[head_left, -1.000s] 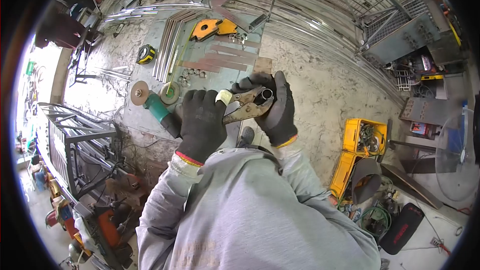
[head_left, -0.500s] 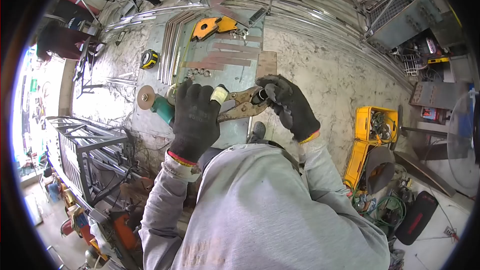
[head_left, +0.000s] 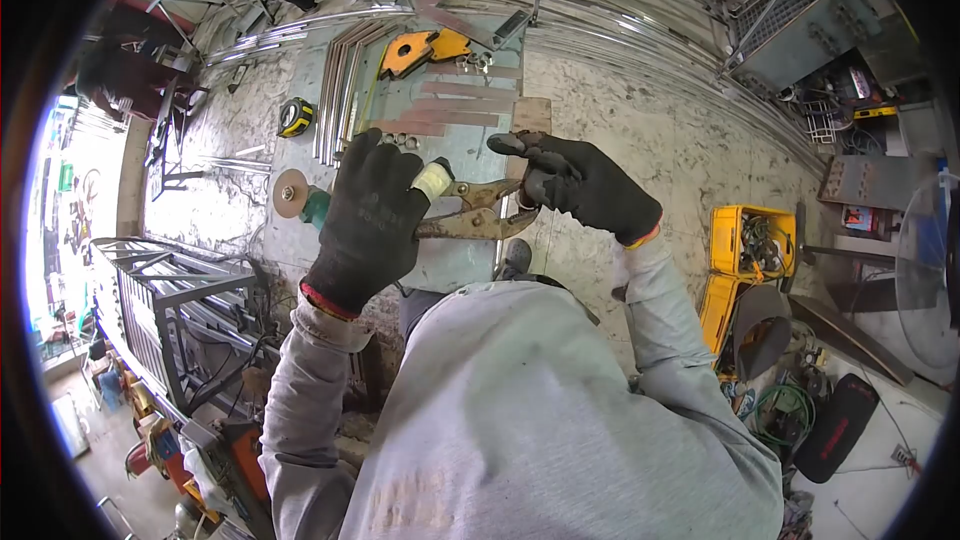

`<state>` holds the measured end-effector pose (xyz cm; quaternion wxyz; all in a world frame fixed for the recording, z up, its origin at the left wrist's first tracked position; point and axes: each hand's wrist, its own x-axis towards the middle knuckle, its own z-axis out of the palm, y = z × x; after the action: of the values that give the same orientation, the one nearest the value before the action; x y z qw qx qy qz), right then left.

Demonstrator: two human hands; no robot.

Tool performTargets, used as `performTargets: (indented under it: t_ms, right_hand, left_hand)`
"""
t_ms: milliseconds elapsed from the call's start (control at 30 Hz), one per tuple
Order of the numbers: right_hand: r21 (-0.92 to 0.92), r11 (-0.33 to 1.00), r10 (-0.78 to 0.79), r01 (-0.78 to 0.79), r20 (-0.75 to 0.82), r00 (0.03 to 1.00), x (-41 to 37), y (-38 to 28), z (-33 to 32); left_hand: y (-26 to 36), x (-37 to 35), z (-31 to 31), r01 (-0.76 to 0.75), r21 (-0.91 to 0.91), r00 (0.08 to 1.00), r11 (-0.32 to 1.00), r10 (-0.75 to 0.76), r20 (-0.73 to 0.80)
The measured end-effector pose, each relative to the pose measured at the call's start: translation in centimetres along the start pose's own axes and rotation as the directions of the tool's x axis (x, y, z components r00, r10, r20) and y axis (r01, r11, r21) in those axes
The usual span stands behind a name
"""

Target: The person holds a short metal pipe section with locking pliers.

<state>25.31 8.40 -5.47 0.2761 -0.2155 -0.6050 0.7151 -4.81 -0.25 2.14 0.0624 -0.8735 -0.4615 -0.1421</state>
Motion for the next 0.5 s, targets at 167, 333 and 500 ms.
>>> performTargets:
  t_ms: [167, 333, 500]
  right_hand:
    - [-0.033, 0.996, -0.079, 0.081, 0.067, 0.995, 0.3, -0.9, 0.1]
    - [-0.094, 0.990, 0.123, -0.100, 0.274, 0.954, 1.3, -3.2, -0.5]
    - [-0.237, 0.964, 0.198, -0.119, 0.348, 0.916, 2.3, -6.1, -0.6]
  left_hand:
    - [0.0, 0.3, -0.5, -0.021, -0.028, 1.000, 0.999, 0.021, 0.004]
    - [-0.1, 0.8, -1.2, -0.049, -0.085, 0.998, 0.995, 0.052, 0.034]
    - [0.1, 1.2, -1.7, -0.097, -0.061, 0.994, 0.993, 0.100, 0.039]
